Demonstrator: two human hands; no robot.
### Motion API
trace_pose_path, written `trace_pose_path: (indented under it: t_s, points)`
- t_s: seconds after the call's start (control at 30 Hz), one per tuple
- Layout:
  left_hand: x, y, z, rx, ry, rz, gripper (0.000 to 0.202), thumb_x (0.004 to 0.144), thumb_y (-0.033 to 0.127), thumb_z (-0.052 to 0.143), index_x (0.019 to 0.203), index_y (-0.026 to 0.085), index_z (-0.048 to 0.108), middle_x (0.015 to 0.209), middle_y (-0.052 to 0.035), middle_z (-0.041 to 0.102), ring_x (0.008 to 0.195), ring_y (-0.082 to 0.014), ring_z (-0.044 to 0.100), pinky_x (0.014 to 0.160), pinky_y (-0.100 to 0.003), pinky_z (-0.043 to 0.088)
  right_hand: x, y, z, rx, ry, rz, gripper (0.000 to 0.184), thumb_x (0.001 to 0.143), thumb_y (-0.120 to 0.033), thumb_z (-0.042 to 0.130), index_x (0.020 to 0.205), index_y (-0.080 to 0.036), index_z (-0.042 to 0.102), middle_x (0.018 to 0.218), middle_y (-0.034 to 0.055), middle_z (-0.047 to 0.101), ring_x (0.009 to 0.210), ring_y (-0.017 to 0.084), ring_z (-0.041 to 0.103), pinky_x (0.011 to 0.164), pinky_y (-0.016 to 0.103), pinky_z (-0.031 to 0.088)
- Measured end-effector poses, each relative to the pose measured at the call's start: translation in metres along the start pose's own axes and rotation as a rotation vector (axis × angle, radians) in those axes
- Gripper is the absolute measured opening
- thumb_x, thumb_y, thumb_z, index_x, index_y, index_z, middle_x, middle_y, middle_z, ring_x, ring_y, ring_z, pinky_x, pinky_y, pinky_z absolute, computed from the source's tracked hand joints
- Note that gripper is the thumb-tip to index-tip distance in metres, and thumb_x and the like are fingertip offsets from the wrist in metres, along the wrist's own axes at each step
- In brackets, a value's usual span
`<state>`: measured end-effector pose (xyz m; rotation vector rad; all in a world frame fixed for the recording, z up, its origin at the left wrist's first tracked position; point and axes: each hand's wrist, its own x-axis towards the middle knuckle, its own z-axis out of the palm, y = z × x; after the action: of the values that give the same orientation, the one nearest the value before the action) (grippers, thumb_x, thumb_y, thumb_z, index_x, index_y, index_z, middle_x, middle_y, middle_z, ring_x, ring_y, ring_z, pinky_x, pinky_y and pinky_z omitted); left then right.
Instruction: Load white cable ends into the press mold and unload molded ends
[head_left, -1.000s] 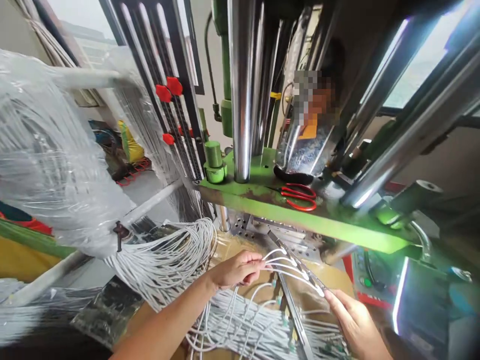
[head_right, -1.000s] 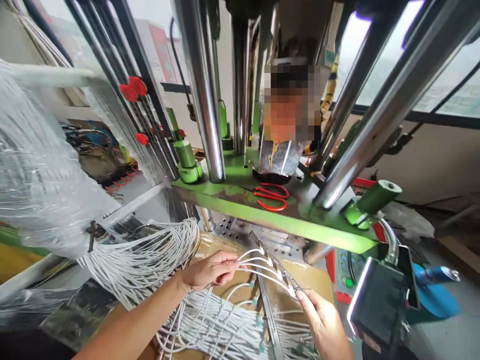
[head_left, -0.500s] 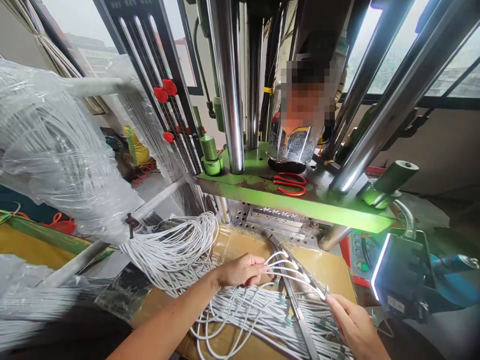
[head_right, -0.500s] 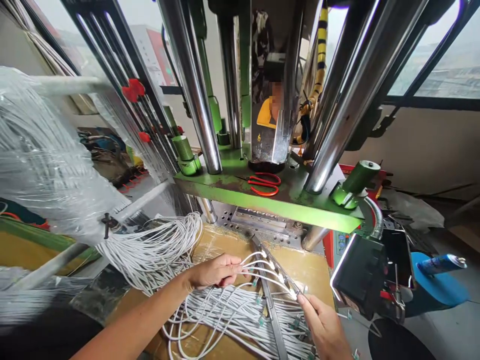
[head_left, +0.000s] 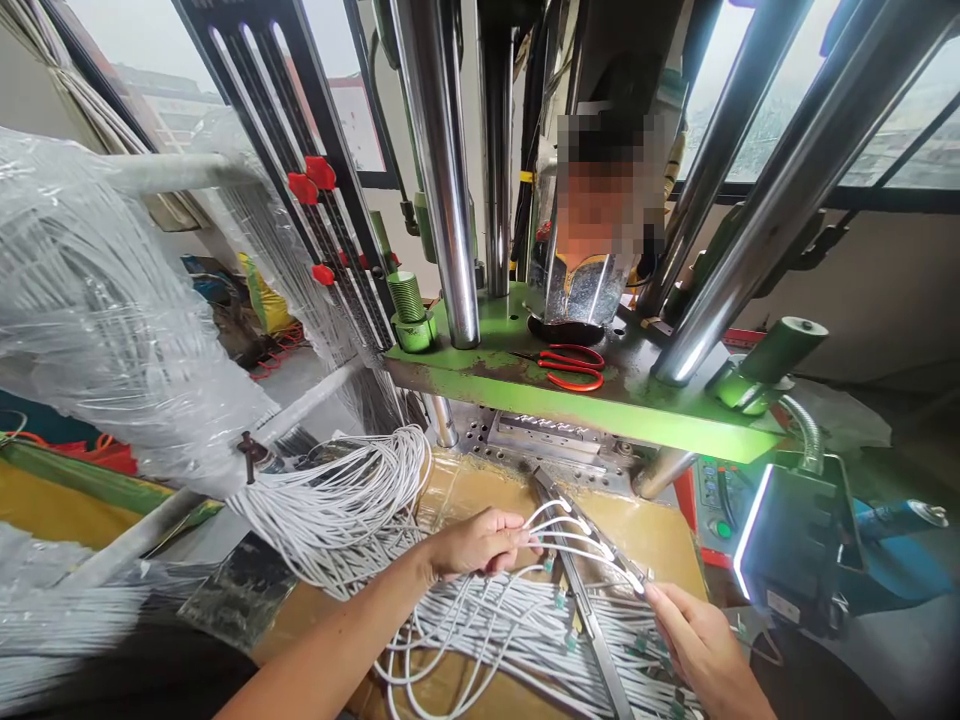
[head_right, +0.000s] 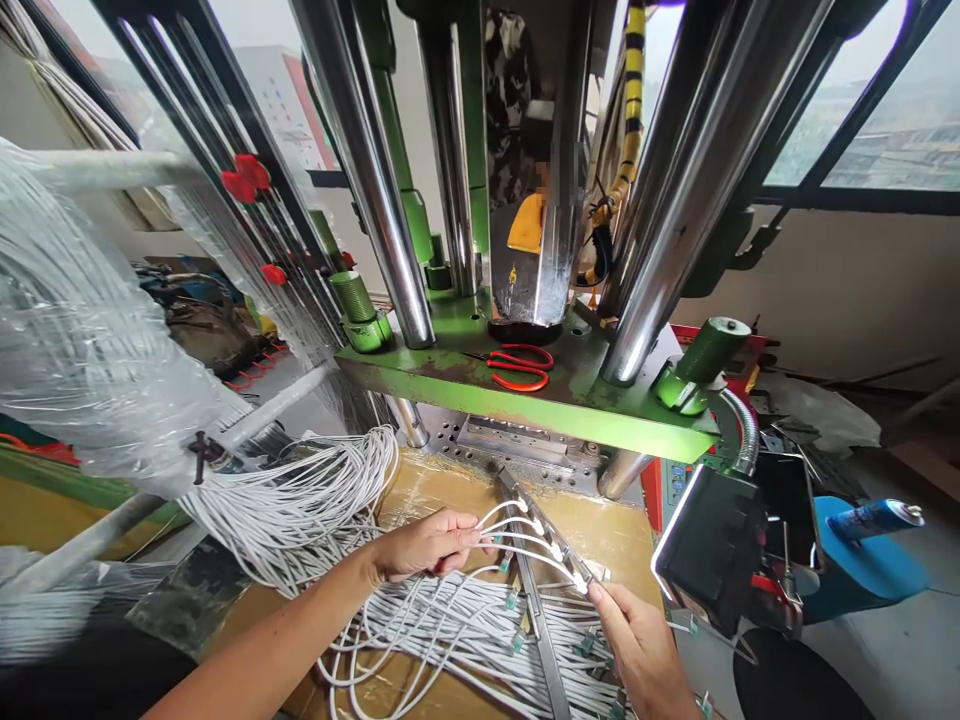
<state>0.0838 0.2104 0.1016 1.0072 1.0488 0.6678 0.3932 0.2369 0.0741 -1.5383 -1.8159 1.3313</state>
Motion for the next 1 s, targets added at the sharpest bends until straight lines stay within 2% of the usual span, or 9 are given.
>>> trace_pose_path:
  t_s: [0.23, 0.33, 0.47, 0.53, 0.6, 0.67, 0.77, 0.9, 1.0]
  points:
    - [0.003, 0.001, -0.004, 0.033, -0.016, -0.029, 0.051, 0.087, 0.058, 0.057, 0.104, 0.010, 0.065, 0.054, 0.0049, 0.047, 0.043, -0.0055, 0.029, 0.041, -0.022, 0.018, -0.007, -0.015, -0.002, -0.107, 0.033, -0.031, 0.050, 0.088, -0.063, 0.037, 0.063, -0.023, 0.053, 0.063, 0.0006, 0.055, 0.062, 0.017, 0.050, 0.057, 0.027, 0.040]
    - [-0.005, 0.008, 0.005, 0.012, -0.011, 0.001, 0.052, 0.086, 0.058, 0.059, 0.108, 0.011, 0.064, 0.060, 0.0041, 0.047, 0.047, -0.0060, 0.032, 0.043, -0.021, 0.020, -0.010, -0.012, 0.000, -0.176, 0.047, -0.027, 0.050, 0.089, -0.064, 0.036, 0.069, -0.024, 0.059, 0.070, 0.0010, 0.062, 0.069, 0.019, 0.056, 0.064, 0.027, 0.043]
    - [-0.037, 0.010, 0.029, 0.058, -0.269, 0.027, 0.045, 0.091, 0.053, 0.055, 0.102, 0.012, 0.072, 0.053, 0.0053, 0.036, 0.047, -0.0067, 0.026, 0.044, -0.023, 0.017, -0.012, 0.005, 0.006, -0.385, 0.152, -0.026, 0.049, 0.091, -0.065, 0.034, 0.092, -0.027, 0.063, 0.081, 0.0007, 0.069, 0.075, 0.022, 0.063, 0.070, 0.030, 0.045]
    - [-0.053, 0.002, 0.033, -0.018, -0.307, -0.001, 0.042, 0.091, 0.051, 0.057, 0.094, 0.012, 0.073, 0.049, 0.0049, 0.036, 0.044, -0.0065, 0.026, 0.042, -0.023, 0.015, -0.011, 0.015, 0.007, -0.457, 0.170, -0.059, 0.049, 0.092, -0.065, 0.033, 0.096, -0.027, 0.063, 0.086, 0.0020, 0.072, 0.081, 0.024, 0.066, 0.071, 0.031, 0.046]
    - [-0.065, -0.010, 0.027, -0.271, -0.136, 0.037, 0.037, 0.089, 0.048, 0.061, 0.087, 0.012, 0.071, 0.047, 0.0064, 0.033, 0.042, -0.0057, 0.025, 0.040, -0.022, 0.014, -0.008, 0.025, 0.005, -0.532, 0.166, -0.074, 0.047, 0.093, -0.064, 0.032, 0.097, -0.028, 0.063, 0.089, 0.0015, 0.073, 0.084, 0.023, 0.068, 0.069, 0.030, 0.049]
    - [-0.072, -0.018, 0.010, -0.607, 0.128, 0.167, 0.029, 0.086, 0.043, 0.066, 0.087, 0.014, 0.067, 0.049, 0.0092, 0.027, 0.040, -0.0046, 0.020, 0.039, -0.019, 0.015, -0.001, 0.033, 0.004, -0.653, 0.191, -0.142, 0.046, 0.093, -0.063, 0.033, 0.097, -0.030, 0.065, 0.089, 0.0014, 0.073, 0.083, 0.023, 0.069, 0.065, 0.030, 0.051]
    - [-0.076, -0.010, -0.024, -0.951, 0.485, 0.399, 0.016, 0.087, 0.029, 0.067, 0.090, 0.015, 0.060, 0.053, 0.0103, 0.026, 0.041, -0.0038, 0.023, 0.038, -0.016, 0.020, 0.008, 0.041, 0.002, -0.810, 0.266, -0.323, 0.055, 0.095, -0.060, 0.025, 0.093, -0.025, 0.068, 0.086, 0.0077, 0.069, 0.086, 0.027, 0.065, 0.073, 0.037, 0.052]
    - [-0.069, 0.035, -0.083, -0.889, 0.953, 0.578, 0.012, 0.093, 0.017, 0.050, 0.084, 0.013, 0.056, 0.053, 0.0095, 0.027, 0.038, -0.0053, 0.027, 0.036, -0.017, 0.022, 0.005, 0.036, 0.006, -0.935, 0.311, -0.418, 0.054, 0.096, -0.054, 0.028, 0.103, -0.018, 0.068, 0.086, 0.0116, 0.066, 0.083, 0.030, 0.063, 0.077, 0.044, 0.051]
    - [-0.054, 0.068, -0.128, -0.792, 1.126, 0.645, 0.015, 0.096, 0.018, 0.045, 0.085, 0.015, 0.055, 0.054, 0.0084, 0.032, 0.039, -0.0057, 0.034, 0.039, -0.016, 0.028, -0.008, 0.023, 0.018, -0.882, 0.082, -0.336, 0.040, 0.093, -0.054, 0.041, 0.104, -0.026, 0.067, 0.088, 0.0054, 0.070, 0.079, 0.024, 0.069, 0.064, 0.033, 0.053]
